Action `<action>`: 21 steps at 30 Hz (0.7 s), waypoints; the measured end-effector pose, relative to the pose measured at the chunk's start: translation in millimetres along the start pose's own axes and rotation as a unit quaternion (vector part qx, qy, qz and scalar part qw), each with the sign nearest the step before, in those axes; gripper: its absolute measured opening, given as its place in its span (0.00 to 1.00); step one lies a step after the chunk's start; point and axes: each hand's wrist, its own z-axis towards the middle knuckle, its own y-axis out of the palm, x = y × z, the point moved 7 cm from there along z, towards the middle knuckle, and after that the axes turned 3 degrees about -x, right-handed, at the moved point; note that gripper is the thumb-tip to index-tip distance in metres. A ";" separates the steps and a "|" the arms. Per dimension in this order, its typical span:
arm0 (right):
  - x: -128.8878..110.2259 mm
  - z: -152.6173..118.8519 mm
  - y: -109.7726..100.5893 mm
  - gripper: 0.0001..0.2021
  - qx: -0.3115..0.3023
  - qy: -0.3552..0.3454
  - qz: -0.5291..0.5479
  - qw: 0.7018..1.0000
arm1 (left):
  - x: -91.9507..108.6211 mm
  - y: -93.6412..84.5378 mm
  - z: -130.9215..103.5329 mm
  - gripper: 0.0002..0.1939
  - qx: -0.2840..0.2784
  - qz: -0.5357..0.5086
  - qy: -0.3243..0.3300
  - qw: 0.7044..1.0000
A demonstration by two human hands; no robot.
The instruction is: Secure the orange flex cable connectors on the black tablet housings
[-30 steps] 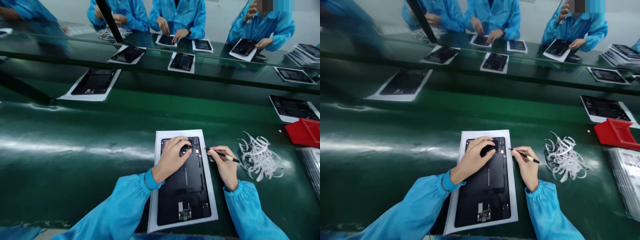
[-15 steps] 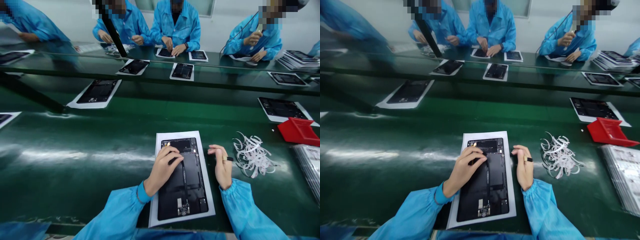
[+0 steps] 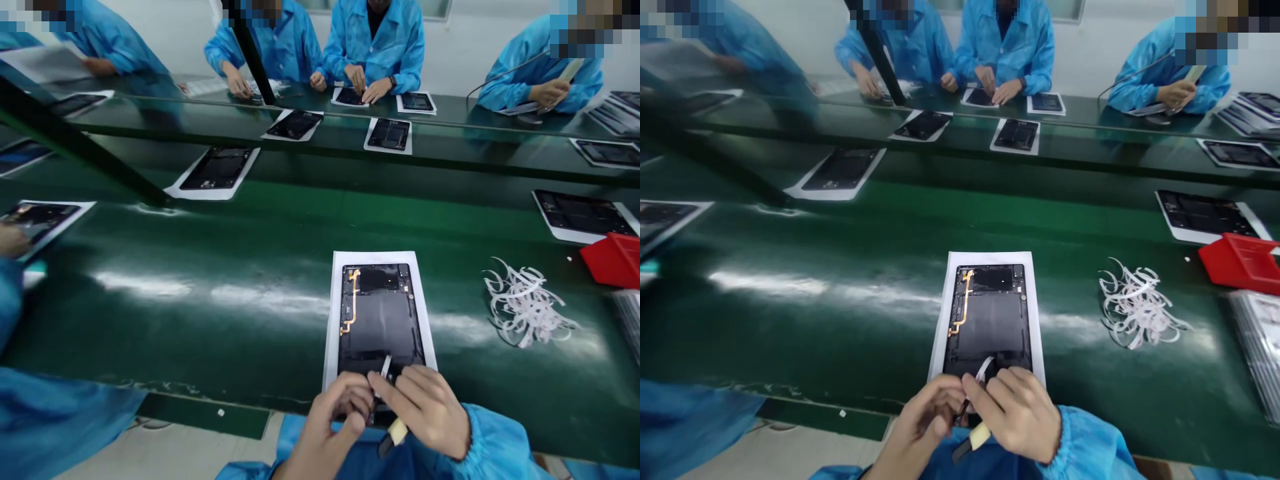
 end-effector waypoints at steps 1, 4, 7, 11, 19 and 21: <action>-0.7 -1.1 0.9 0.18 0.000 0.001 -0.004 1.000 | -6.0 4.1 2.0 0.22 -0.022 -0.015 -0.041 0.999; -2.1 -8.1 3.5 0.17 -0.006 0.020 0.017 1.000 | -11.4 7.3 6.9 0.17 -0.037 -0.022 -0.109 0.993; 1.2 -17.8 -0.1 0.16 0.006 0.082 0.078 0.994 | -4.1 2.7 11.2 0.14 -0.011 0.024 -0.083 0.996; 1.5 -26.3 -9.6 0.14 0.007 0.127 0.084 0.988 | 11.1 6.3 15.9 0.09 -0.020 0.121 0.006 0.992; -10.4 -34.0 -20.8 0.16 -0.105 0.090 -0.052 0.989 | 69.2 34.1 9.9 0.13 -0.090 0.374 0.315 0.868; -13.5 -35.1 -21.2 0.16 -0.128 0.072 -0.080 0.986 | 74.7 41.2 8.4 0.17 -0.111 0.431 0.338 0.829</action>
